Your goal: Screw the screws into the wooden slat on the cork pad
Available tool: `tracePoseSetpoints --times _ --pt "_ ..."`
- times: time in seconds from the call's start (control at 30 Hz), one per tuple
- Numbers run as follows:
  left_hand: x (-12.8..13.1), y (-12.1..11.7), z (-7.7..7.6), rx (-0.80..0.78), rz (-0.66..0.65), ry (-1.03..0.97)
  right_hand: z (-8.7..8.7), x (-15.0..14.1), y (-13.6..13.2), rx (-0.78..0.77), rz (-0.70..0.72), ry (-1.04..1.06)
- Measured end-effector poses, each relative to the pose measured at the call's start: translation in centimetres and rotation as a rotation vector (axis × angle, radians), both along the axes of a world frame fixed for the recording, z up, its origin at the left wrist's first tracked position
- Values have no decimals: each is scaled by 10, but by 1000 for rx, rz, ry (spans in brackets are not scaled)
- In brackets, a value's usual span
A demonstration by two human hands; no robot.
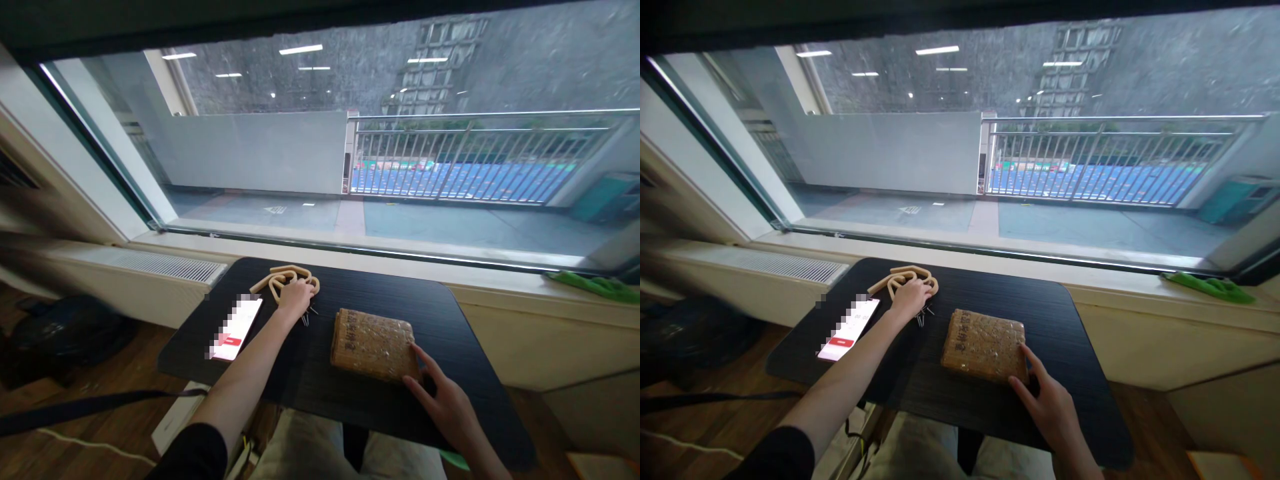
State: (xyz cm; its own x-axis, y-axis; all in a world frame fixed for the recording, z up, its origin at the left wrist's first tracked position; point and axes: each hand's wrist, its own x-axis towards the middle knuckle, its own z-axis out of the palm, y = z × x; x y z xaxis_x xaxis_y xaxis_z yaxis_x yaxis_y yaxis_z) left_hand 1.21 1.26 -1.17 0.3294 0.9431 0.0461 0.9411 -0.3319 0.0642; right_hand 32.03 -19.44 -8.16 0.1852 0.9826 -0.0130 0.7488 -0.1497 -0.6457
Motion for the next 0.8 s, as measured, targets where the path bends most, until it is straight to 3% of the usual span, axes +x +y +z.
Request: tracePoseSetpoints --times 0.47,0.8 --pt "6 -10 21 101 46 -78 4 -3 2 20 -32 -9" --pt "12 -22 50 163 17 -205 7 -7 2 36 -50 8"
